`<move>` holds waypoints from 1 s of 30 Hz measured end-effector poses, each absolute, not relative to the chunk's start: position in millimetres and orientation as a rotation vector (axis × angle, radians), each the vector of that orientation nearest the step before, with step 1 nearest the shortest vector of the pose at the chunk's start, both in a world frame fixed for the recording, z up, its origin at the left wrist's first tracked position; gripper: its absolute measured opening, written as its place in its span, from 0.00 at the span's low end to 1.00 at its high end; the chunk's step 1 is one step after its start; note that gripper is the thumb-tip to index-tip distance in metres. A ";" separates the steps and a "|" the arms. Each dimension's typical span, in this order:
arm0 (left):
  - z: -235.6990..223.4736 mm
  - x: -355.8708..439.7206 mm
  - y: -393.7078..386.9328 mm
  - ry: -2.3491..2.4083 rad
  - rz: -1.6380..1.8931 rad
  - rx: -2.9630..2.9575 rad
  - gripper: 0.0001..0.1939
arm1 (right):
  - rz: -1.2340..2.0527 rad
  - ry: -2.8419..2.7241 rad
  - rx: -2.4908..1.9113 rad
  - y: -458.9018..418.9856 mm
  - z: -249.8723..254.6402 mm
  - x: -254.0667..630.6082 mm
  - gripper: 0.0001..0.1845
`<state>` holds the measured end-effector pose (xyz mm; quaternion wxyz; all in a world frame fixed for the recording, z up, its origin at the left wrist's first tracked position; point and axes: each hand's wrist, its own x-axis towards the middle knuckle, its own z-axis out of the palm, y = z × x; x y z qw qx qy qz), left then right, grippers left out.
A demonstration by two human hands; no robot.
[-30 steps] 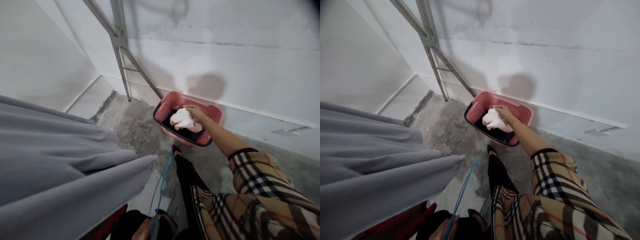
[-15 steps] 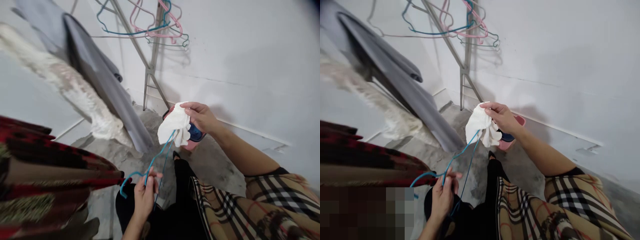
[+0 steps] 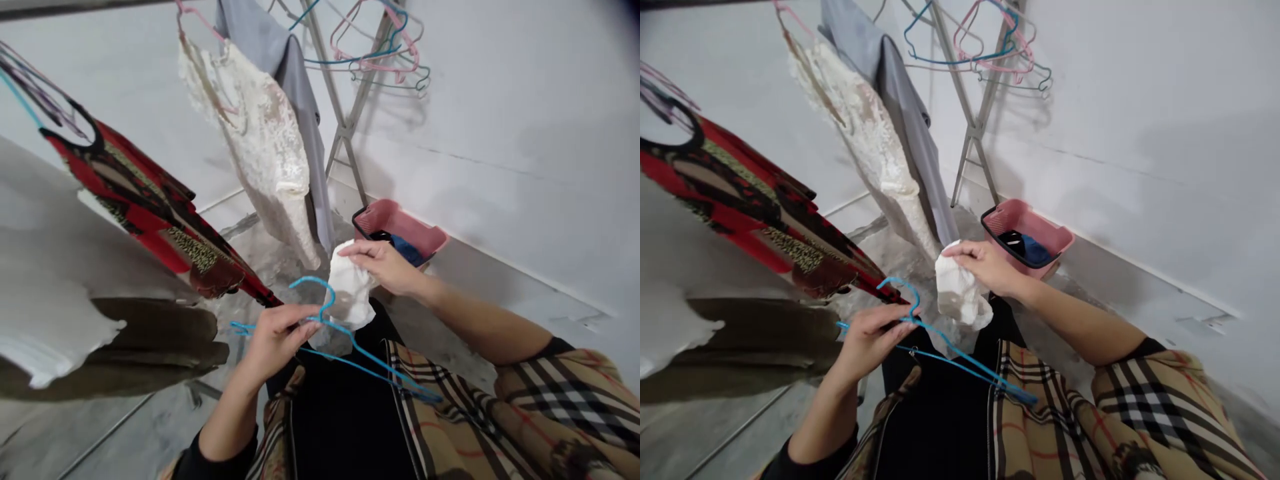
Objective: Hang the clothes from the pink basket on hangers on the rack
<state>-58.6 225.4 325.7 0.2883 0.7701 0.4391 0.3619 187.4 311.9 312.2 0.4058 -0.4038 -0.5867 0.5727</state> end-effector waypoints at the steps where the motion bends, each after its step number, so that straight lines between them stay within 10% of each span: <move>1: 324.5 -54.4 224.7 1.216 0.999 2.034 0.12 | 1.583 -1.457 -1.001 301.5 310.1 179.5 0.11; 7: 305.7 -50.7 227.4 1.370 1.060 1.933 0.12 | 2.131 -1.341 -0.768 263.2 314.8 166.8 0.19; 20: 266.3 -32.6 197.0 1.273 1.943 2.136 0.16 | 1.545 -1.455 -1.029 277.1 309.5 158.1 0.22; 30: 199.7 4.7 192.7 1.236 1.361 2.008 0.08 | 1.635 -0.836 -0.778 276.6 332.1 138.9 0.17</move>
